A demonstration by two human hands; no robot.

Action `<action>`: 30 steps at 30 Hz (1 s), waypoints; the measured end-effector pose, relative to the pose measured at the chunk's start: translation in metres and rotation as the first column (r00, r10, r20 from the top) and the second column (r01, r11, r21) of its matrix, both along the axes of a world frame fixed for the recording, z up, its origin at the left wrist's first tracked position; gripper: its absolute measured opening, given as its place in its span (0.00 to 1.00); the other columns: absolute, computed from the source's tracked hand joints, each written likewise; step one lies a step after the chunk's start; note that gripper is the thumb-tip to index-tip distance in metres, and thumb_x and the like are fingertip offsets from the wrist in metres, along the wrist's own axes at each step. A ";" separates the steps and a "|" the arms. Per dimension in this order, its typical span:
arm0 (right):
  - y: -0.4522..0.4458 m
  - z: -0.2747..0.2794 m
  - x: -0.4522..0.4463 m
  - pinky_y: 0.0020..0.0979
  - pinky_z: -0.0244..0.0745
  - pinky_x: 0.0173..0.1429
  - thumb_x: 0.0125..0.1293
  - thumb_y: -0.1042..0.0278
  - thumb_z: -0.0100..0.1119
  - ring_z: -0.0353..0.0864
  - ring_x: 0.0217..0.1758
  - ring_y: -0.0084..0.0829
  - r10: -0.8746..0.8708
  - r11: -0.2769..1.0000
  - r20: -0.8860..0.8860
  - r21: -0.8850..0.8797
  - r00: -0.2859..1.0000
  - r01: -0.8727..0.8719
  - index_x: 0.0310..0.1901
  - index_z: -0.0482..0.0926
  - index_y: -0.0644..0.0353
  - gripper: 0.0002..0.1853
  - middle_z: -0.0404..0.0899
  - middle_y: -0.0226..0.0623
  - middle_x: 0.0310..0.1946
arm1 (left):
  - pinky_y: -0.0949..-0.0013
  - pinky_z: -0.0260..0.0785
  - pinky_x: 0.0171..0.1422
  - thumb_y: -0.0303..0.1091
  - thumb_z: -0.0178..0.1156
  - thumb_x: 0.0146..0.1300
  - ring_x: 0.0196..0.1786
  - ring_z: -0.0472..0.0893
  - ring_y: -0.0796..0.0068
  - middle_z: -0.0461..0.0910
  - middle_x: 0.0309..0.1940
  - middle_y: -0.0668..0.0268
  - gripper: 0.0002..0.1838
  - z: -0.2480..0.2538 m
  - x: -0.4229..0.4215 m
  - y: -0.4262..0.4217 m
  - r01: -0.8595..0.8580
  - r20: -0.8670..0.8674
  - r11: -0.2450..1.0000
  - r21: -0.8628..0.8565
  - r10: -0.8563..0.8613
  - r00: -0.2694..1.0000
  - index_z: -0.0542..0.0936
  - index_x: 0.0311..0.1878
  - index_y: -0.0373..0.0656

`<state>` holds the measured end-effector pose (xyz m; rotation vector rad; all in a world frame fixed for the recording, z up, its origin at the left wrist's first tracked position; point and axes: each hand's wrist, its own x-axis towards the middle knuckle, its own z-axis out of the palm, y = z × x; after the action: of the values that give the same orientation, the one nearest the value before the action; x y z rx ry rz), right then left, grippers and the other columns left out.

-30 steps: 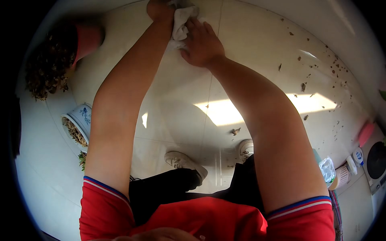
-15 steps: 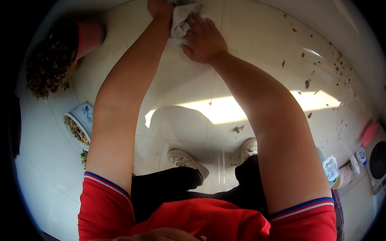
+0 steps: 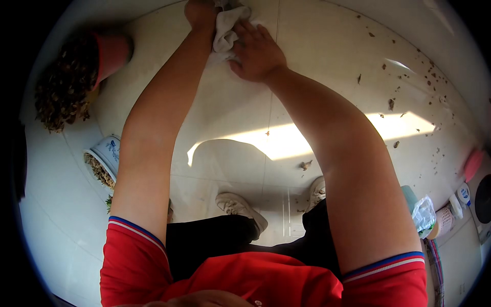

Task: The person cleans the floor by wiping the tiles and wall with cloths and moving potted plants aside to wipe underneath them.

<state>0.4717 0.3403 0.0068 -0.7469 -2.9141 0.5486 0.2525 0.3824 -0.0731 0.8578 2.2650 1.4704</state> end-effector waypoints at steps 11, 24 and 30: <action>-0.002 -0.009 -0.004 0.50 0.52 0.81 0.65 0.47 0.61 0.52 0.82 0.40 -0.026 1.000 -0.028 -0.006 0.999 0.026 0.69 0.73 0.52 0.32 0.58 0.44 0.77 | 0.45 0.78 0.49 0.25 0.42 0.66 0.40 0.83 0.48 0.83 0.39 0.56 0.15 -0.040 -0.080 0.014 -0.809 0.891 0.386 0.442 -0.296 0.345 0.79 0.47 0.35; -0.006 0.004 -0.007 0.49 0.50 0.82 0.66 0.45 0.59 0.50 0.83 0.41 0.012 0.997 0.155 0.068 0.988 -0.023 0.68 0.74 0.52 0.32 0.58 0.45 0.77 | 0.68 0.68 0.30 0.19 0.54 0.67 0.33 0.76 0.75 0.80 0.36 0.65 0.08 0.032 -0.051 -0.013 -0.348 0.546 0.801 0.487 0.032 0.837 0.81 0.45 0.38; -0.009 -0.004 -0.008 0.49 0.47 0.83 0.67 0.45 0.58 0.49 0.84 0.41 -0.008 0.999 0.075 0.054 0.997 0.004 0.65 0.77 0.51 0.29 0.56 0.45 0.78 | 0.71 0.66 0.27 0.21 0.62 0.64 0.25 0.74 0.76 0.81 0.32 0.68 0.05 0.065 -0.048 -0.016 -0.341 0.711 0.868 0.361 -0.020 0.703 0.82 0.41 0.40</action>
<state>0.4636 0.3312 0.0028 -0.7857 -2.9813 0.4496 0.2045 0.3666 -0.0077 0.1050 1.4484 2.0365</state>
